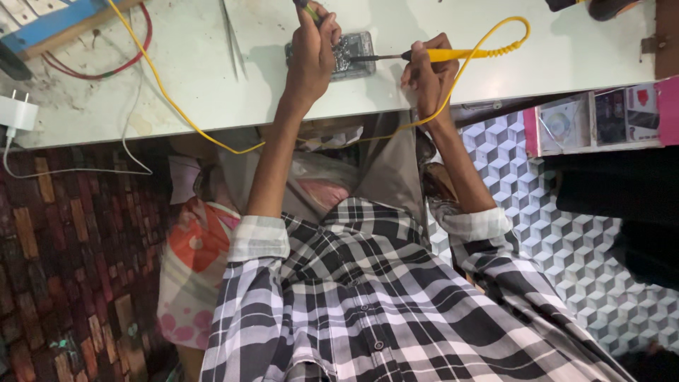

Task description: The person uses a soldering iron and solder wire to solder joints on a small circuit board placed on a white workbench. The hands repeatedly apply heat and solder to different points on the board throughout the clip.

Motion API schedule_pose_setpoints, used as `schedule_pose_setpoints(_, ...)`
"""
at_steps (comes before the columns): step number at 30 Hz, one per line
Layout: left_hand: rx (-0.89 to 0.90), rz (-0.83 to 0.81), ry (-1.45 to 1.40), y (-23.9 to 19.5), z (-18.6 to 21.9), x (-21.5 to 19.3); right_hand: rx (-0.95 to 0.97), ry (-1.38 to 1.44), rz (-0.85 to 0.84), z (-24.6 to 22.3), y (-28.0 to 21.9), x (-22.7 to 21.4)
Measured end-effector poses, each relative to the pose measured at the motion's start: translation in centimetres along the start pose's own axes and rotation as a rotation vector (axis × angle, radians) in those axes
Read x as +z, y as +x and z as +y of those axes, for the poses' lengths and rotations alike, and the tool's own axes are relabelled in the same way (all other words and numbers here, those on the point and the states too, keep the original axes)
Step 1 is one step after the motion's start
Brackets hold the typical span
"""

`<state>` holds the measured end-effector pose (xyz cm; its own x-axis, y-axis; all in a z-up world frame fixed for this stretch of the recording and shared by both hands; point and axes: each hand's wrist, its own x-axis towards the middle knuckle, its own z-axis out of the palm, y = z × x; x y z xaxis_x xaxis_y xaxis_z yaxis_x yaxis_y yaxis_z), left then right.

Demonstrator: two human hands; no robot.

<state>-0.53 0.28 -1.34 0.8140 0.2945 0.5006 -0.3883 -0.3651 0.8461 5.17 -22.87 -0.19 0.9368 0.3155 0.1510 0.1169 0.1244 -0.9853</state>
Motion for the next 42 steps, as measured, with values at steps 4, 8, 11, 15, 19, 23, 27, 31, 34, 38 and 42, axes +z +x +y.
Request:
schedule_pose_setpoints(4,-0.018,0.003,0.002,0.1,0.0,0.0,0.0,-0.03,-0.012,0.1,-0.2,-0.2)
schedule_pose_setpoints(8,-0.016,-0.001,0.0,0.1,-0.7,0.2,-0.014,0.044,-0.003,0.3,0.0,-0.2)
schedule_pose_setpoints(11,-0.041,0.008,0.027,-0.5,-1.3,-0.2,0.014,0.017,-0.019,0.2,-0.1,0.3)
schedule_pose_setpoints(15,-0.137,0.038,0.114,0.0,-1.2,0.6,0.05,-0.059,0.004,-0.8,-0.2,0.2)
schedule_pose_setpoints(19,-0.117,-0.012,0.025,-0.1,-0.5,0.3,0.024,-0.048,-0.015,-1.6,-0.7,0.1)
schedule_pose_setpoints(23,-0.069,-0.025,-0.012,-0.2,-1.5,0.2,0.012,-0.059,0.0,-0.8,-0.4,0.1)
schedule_pose_setpoints(27,-0.081,-0.033,-0.126,-0.3,-2.0,0.2,-0.042,-0.049,0.027,-0.3,-0.8,0.8)
schedule_pose_setpoints(31,-0.039,-0.028,-0.135,0.0,-1.6,0.5,-0.013,-0.026,0.068,-0.4,-0.8,0.6)
schedule_pose_setpoints(34,0.001,-0.045,-0.102,-0.2,-1.4,0.2,0.001,-0.017,0.073,-0.2,-0.8,0.4)
schedule_pose_setpoints(38,0.04,-0.044,-0.052,0.1,-1.5,0.0,-0.034,0.007,0.02,0.0,-0.2,0.2)
schedule_pose_setpoints(42,0.039,-0.053,-0.085,0.0,-1.7,0.2,-0.057,-0.046,-0.03,-0.2,-0.4,0.2)
